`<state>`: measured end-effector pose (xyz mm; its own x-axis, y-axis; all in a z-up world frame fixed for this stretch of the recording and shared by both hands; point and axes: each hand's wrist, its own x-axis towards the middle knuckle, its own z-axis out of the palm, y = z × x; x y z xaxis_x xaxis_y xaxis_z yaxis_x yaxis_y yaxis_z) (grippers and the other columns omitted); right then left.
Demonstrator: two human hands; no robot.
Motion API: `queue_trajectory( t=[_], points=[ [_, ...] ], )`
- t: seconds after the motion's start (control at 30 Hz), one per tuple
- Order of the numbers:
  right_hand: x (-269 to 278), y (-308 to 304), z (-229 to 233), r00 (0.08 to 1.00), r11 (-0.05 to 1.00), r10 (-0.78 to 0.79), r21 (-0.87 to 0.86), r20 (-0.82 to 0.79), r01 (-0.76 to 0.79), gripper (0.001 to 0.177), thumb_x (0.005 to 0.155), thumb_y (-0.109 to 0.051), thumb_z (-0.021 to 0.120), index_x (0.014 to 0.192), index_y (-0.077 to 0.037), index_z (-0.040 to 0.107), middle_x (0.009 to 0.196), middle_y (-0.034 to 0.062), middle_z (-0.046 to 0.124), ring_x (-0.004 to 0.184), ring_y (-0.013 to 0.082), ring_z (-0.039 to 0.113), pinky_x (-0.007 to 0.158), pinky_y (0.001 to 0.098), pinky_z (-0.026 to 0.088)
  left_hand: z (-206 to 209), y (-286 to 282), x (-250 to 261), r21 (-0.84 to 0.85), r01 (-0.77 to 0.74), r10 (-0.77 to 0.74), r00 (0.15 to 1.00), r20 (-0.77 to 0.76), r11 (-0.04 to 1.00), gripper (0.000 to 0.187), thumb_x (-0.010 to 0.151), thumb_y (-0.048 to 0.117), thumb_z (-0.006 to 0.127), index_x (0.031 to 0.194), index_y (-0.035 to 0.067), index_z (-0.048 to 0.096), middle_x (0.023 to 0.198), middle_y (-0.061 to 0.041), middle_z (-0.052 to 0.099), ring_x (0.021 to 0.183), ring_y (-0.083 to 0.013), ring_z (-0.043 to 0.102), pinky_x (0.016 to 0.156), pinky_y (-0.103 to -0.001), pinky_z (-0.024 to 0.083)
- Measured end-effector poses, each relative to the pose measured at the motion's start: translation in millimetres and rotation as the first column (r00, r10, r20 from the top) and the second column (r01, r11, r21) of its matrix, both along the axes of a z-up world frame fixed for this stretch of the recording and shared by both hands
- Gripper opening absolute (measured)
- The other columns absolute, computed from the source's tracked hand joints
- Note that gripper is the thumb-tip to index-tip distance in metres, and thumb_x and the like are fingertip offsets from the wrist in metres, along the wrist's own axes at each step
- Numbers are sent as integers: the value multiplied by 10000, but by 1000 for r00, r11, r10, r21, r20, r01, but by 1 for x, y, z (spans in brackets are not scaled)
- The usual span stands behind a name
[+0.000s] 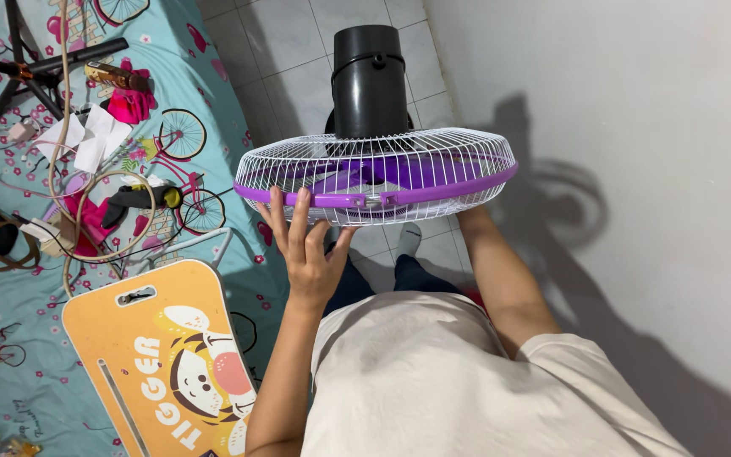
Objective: The person uses a yellow-handled screwdriver to loosen and remove the front grille of a purple and white electric fan. They detach the grille, set it aside, and then reattach it, tightening the screws to secure it back in place.
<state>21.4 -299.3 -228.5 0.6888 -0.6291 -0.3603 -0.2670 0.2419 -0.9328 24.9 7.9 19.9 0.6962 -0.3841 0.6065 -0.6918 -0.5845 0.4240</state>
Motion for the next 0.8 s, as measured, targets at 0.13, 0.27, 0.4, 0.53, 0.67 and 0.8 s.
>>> queue_trajectory(
  t=[0.13,0.27,0.4,0.53,0.67,0.8],
  points=[
    [4,3,0,1000,1000,-2,3,8,2,274,1023,-299,662,1181,-77,695,930,23,693,747,113,622,611,291,472,1,-1,1,-2,5,-5,1000,-2,1000,488,846,187,952,1054,68,526,1590,-114,401,1533,-491,279,1247,-799,163],
    [9,4,2,1000,1000,0,9,19,0,277,1023,-302,659,1187,-82,694,945,18,697,764,109,626,628,288,479,1,-1,0,4,-1,1,1000,-5,1000,490,850,190,952,1048,69,520,1605,-117,391,1538,-497,267,1243,-799,158],
    [10,1,5,1000,1000,8,11,27,-9,279,1023,-306,657,1193,-87,692,961,12,700,782,105,630,645,284,485,-1,-2,-1,5,0,0,1000,-15,1000,490,860,211,947,1055,73,519,1617,-116,371,1544,-495,249,1241,-807,145],
    [6,-3,14,999,1000,17,21,34,-18,282,1023,-309,655,1199,-92,690,976,7,703,799,101,634,662,281,492,-4,-3,-1,-12,-5,5,1000,-10,1000,487,864,226,942,1049,78,517,1621,-106,369,1553,-485,245,1248,-806,135],
    [-10,-6,26,999,999,33,38,36,-35,285,1023,-313,653,1205,-97,688,991,1,706,816,97,638,678,277,498,-7,-3,-2,-8,-6,6,1000,5,1000,475,873,220,936,1055,75,522,1627,-101,365,1555,-488,236,1249,-806,121],
    [-35,-10,30,997,994,63,81,46,-67,288,1023,-316,651,1211,-101,686,1006,-4,710,834,93,642,695,274,505,-9,-2,-5,-9,-10,10,1000,1,1000,467,867,223,938,1060,75,539,1623,-97,370,1551,-478,248,1251,-794,126]
  ],
)
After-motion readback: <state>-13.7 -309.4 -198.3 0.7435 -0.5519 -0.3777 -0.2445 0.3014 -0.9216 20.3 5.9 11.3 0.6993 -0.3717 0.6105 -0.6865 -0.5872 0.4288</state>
